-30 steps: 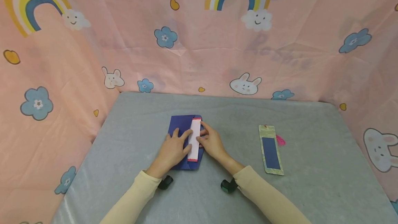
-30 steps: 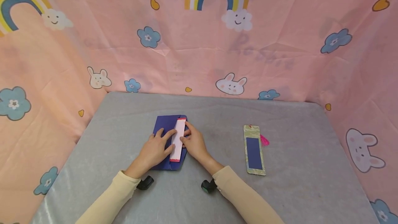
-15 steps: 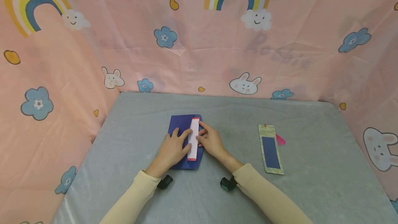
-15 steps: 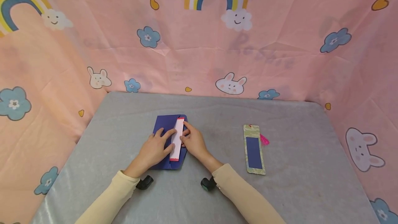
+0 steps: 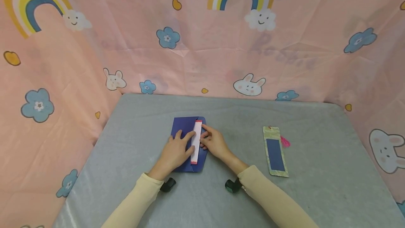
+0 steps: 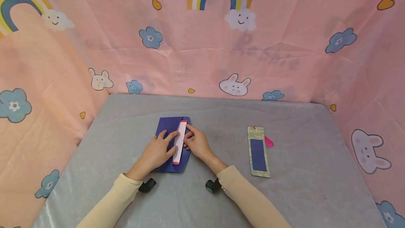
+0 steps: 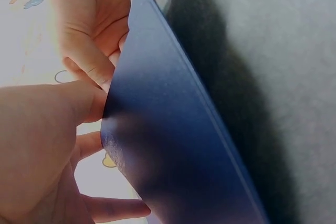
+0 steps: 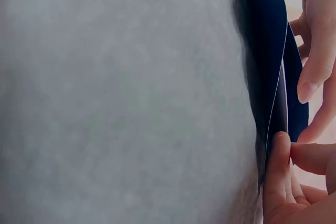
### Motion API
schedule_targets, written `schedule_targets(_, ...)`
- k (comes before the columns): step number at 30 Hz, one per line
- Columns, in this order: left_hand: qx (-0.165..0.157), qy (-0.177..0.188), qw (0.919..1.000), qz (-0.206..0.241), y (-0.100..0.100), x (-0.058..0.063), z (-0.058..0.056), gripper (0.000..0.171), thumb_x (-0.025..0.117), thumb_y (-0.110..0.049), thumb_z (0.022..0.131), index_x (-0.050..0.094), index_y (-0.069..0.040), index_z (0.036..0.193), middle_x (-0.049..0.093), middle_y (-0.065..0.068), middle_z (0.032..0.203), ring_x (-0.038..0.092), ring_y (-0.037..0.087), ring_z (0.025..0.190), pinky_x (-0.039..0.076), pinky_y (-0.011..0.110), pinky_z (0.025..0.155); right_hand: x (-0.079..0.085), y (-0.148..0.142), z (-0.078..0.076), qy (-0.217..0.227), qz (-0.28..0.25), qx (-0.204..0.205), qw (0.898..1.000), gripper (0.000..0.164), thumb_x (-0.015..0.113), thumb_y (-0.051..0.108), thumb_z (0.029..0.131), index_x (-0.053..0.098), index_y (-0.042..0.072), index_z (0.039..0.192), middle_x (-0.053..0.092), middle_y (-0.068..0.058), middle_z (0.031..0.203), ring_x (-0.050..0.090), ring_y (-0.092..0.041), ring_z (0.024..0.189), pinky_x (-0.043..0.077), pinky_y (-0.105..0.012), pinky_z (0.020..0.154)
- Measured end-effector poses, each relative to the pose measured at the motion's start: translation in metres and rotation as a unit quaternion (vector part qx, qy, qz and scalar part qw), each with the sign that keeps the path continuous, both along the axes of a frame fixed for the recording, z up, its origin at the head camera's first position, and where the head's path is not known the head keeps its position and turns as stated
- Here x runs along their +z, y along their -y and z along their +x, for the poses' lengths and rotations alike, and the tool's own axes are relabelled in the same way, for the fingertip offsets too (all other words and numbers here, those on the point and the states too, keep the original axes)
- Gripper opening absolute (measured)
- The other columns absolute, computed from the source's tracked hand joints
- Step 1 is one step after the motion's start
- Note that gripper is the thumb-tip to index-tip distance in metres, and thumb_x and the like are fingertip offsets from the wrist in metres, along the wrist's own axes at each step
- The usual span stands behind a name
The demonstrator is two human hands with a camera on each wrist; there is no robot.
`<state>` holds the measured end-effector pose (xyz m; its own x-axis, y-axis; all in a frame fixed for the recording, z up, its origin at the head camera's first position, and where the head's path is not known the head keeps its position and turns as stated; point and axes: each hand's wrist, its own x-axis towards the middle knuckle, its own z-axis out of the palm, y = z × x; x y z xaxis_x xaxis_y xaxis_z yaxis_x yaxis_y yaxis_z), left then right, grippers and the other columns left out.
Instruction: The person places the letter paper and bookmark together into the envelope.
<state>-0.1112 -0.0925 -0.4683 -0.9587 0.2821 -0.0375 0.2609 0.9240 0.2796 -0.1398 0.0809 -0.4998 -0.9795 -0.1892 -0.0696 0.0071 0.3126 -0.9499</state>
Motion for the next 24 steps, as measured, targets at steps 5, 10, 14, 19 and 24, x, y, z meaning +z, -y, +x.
schedule_targets(5,0.002,-0.001,1.0,-0.003,0.0004,-0.0004,-0.0002,0.051,0.061,-0.04,0.095,0.05,-0.029,0.144,0.052,0.03,0.142,0.06,0.055,0.11,0.054,0.06,0.087,-0.0004,-0.0012,-0.0021,0.01,-0.001,0.004,1.0,0.062,0.064,-0.004,0.089,0.043,0.0,0.148,0.066,-0.016,0.096,0.066,-0.011,0.065,0.055,-0.024,0.057)
schedule_targets(10,0.003,0.001,1.0,-0.006,-0.0001,0.0007,0.0,0.051,0.061,-0.041,0.095,0.05,-0.029,0.144,0.052,0.029,0.142,0.06,0.055,0.111,0.054,0.06,0.086,-0.0002,-0.0013,-0.0041,0.015,0.007,0.008,1.0,0.062,0.065,-0.002,0.09,0.044,0.002,0.148,0.066,-0.014,0.096,0.066,-0.01,0.064,0.055,-0.025,0.056)
schedule_targets(14,0.004,0.001,1.0,-0.006,-0.0004,0.0011,0.0002,0.051,0.061,-0.041,0.095,0.051,-0.029,0.143,0.052,0.029,0.142,0.06,0.055,0.111,0.055,0.06,0.083,0.0003,-0.0003,-0.0053,0.019,0.009,0.011,1.0,0.061,0.064,-0.002,0.09,0.044,0.003,0.148,0.066,-0.015,0.096,0.065,-0.01,0.063,0.054,-0.025,0.055)
schedule_targets(19,0.004,-0.003,1.0,-0.004,-0.0003,0.0013,0.0008,0.05,0.062,-0.04,0.094,0.052,-0.029,0.142,0.052,0.029,0.141,0.061,0.054,0.108,0.055,0.059,0.081,0.0004,0.0014,-0.0073,0.025,0.009,0.012,1.0,0.062,0.064,-0.003,0.09,0.044,0.004,0.148,0.066,-0.015,0.097,0.064,-0.01,0.06,0.054,-0.026,0.054)
schedule_targets(24,0.004,-0.004,1.0,-0.005,-0.0002,0.0005,0.0009,0.05,0.063,-0.04,0.094,0.052,-0.03,0.142,0.052,0.029,0.141,0.061,0.053,0.107,0.055,0.059,0.081,0.0004,0.0043,-0.0091,0.021,0.024,0.011,0.999,0.061,0.064,-0.001,0.09,0.045,0.004,0.148,0.066,-0.013,0.095,0.061,-0.01,0.057,0.052,-0.025,0.052)
